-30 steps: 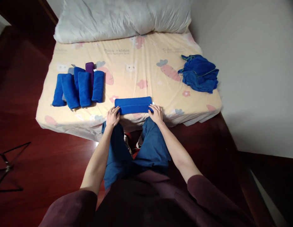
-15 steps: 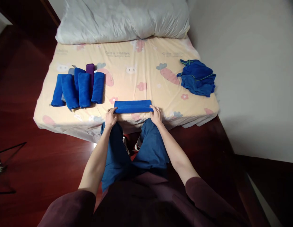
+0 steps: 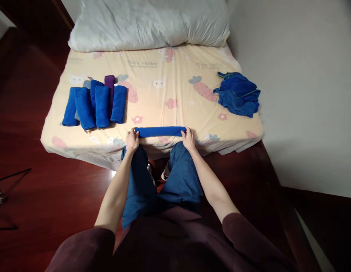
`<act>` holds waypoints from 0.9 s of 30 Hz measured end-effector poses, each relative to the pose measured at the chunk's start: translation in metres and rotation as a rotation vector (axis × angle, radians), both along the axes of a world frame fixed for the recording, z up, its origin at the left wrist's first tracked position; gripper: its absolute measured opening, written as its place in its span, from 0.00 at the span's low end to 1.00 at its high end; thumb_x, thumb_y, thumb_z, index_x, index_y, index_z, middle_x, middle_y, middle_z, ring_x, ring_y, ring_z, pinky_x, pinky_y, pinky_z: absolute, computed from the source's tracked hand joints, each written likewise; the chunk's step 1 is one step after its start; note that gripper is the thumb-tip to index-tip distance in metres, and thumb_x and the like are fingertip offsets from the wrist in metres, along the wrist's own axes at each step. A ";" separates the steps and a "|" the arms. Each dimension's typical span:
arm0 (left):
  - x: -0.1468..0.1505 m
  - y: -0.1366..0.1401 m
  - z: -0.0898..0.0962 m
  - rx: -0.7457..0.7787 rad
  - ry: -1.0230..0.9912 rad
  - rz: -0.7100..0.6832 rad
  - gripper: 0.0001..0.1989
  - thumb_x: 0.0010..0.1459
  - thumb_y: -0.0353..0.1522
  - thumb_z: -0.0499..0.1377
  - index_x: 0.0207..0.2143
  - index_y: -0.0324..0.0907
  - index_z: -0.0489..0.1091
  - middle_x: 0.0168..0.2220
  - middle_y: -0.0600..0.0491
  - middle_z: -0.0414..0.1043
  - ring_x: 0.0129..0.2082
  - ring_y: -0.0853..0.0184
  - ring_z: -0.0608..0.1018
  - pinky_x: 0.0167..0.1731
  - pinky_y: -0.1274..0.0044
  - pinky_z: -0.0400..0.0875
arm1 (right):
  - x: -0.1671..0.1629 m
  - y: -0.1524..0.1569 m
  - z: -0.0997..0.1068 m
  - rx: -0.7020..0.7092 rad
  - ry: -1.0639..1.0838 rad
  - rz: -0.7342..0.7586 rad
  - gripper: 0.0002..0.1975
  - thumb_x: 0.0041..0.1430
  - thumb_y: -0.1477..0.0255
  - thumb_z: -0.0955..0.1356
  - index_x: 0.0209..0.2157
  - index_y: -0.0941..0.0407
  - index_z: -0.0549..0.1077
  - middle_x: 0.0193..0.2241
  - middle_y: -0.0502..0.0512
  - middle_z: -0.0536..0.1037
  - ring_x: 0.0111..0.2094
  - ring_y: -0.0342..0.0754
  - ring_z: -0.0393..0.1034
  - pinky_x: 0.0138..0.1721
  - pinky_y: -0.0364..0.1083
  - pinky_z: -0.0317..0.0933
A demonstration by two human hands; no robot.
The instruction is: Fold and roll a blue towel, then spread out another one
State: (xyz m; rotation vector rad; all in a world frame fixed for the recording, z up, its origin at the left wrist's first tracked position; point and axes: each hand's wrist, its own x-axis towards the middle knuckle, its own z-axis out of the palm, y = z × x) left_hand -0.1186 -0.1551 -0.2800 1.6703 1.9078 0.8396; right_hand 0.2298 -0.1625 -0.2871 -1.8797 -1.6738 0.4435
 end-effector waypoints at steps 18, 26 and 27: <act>0.012 -0.002 0.010 -0.211 0.371 0.078 0.24 0.72 0.39 0.45 0.61 0.41 0.71 0.50 0.35 0.77 0.57 0.43 0.71 0.56 0.56 0.63 | -0.005 0.007 -0.003 -0.103 -0.093 -0.063 0.20 0.71 0.62 0.62 0.55 0.58 0.76 0.44 0.67 0.82 0.51 0.58 0.74 0.57 0.54 0.64; 0.013 -0.017 0.018 -0.022 0.424 0.153 0.24 0.71 0.36 0.45 0.61 0.38 0.69 0.55 0.35 0.72 0.57 0.46 0.71 0.56 0.57 0.66 | -0.012 0.003 0.009 0.039 -0.216 -0.005 0.21 0.69 0.70 0.61 0.60 0.58 0.72 0.57 0.69 0.75 0.58 0.62 0.66 0.60 0.61 0.59; 0.015 -0.026 0.020 0.055 0.418 0.119 0.24 0.71 0.34 0.45 0.62 0.38 0.68 0.57 0.35 0.71 0.58 0.47 0.71 0.56 0.58 0.66 | -0.013 0.006 0.012 0.068 -0.223 0.057 0.21 0.69 0.71 0.61 0.60 0.56 0.72 0.60 0.67 0.73 0.60 0.62 0.65 0.61 0.62 0.58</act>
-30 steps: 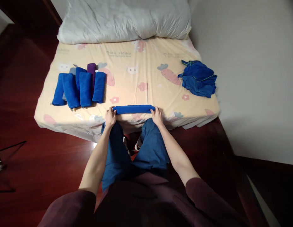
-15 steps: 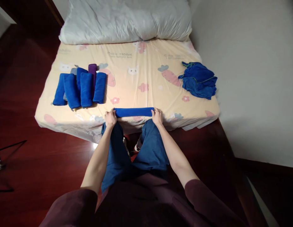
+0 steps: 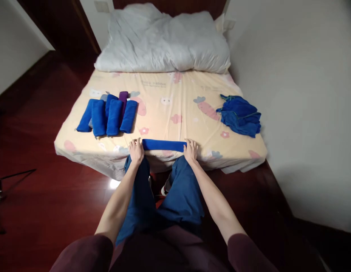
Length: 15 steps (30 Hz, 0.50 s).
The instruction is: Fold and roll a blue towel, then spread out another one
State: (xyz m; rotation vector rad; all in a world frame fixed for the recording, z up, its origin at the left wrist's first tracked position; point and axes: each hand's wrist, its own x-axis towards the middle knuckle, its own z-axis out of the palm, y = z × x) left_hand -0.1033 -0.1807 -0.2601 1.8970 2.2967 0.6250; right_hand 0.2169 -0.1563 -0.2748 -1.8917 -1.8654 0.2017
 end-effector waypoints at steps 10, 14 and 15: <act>0.068 -0.026 0.000 -0.008 -0.372 -0.456 0.28 0.64 0.33 0.55 0.66 0.45 0.65 0.72 0.45 0.56 0.74 0.54 0.54 0.73 0.60 0.45 | -0.002 0.033 0.004 -0.270 0.044 0.649 0.22 0.72 0.69 0.60 0.64 0.50 0.70 0.67 0.55 0.68 0.70 0.51 0.58 0.71 0.59 0.51; 0.067 -0.042 -0.009 -0.042 -0.741 -0.268 0.24 0.57 0.32 0.64 0.56 0.48 0.74 0.69 0.46 0.61 0.73 0.54 0.58 0.74 0.62 0.46 | 0.019 0.041 0.000 -0.379 0.206 0.533 0.21 0.71 0.72 0.61 0.61 0.51 0.73 0.63 0.56 0.73 0.66 0.49 0.66 0.69 0.56 0.57; 0.068 -0.047 -0.010 -0.042 -0.848 -0.173 0.21 0.55 0.32 0.66 0.53 0.49 0.75 0.67 0.45 0.65 0.71 0.53 0.61 0.73 0.62 0.51 | 0.024 0.045 0.001 -0.403 0.229 0.512 0.21 0.69 0.72 0.63 0.60 0.52 0.74 0.62 0.57 0.75 0.64 0.50 0.68 0.68 0.56 0.59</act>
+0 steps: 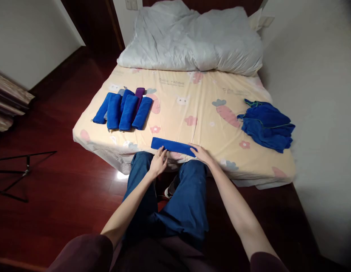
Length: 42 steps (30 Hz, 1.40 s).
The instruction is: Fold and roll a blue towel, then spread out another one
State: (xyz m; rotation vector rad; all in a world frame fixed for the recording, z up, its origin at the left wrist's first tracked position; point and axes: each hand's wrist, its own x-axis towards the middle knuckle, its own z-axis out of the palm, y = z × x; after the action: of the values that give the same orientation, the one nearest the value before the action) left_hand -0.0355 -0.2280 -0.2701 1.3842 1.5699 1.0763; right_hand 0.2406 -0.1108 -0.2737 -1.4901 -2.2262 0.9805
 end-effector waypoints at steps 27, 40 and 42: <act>-0.046 0.111 0.067 0.163 -0.784 0.197 0.22 0.49 0.45 0.73 0.39 0.41 0.74 0.43 0.49 0.78 0.48 0.60 0.79 0.51 0.69 0.73 | -0.075 0.034 0.037 -0.051 -0.129 0.202 0.18 0.44 0.73 0.78 0.41 0.58 0.79 0.41 0.59 0.83 0.40 0.55 0.79 0.43 0.48 0.72; -0.200 0.141 0.144 0.476 -0.228 -0.060 0.23 0.55 0.44 0.71 0.47 0.41 0.72 0.44 0.50 0.77 0.53 0.54 0.78 0.54 0.61 0.74 | -0.281 0.030 0.026 -0.055 0.319 -0.044 0.38 0.47 0.66 0.80 0.59 0.50 0.67 0.42 0.55 0.84 0.38 0.55 0.80 0.38 0.54 0.77; -0.219 0.143 0.142 0.494 -0.170 -0.042 0.23 0.56 0.45 0.70 0.46 0.41 0.72 0.43 0.51 0.76 0.50 0.57 0.79 0.51 0.62 0.76 | -0.309 0.034 0.021 -0.009 0.299 -0.068 0.35 0.47 0.67 0.80 0.56 0.52 0.70 0.44 0.58 0.83 0.41 0.59 0.81 0.42 0.57 0.77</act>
State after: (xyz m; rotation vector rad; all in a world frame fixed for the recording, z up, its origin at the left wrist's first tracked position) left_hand -0.2545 -0.0851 -0.1285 1.5815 1.1906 1.5833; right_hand -0.0683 -0.0763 -0.2530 -1.3147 -1.9507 1.1116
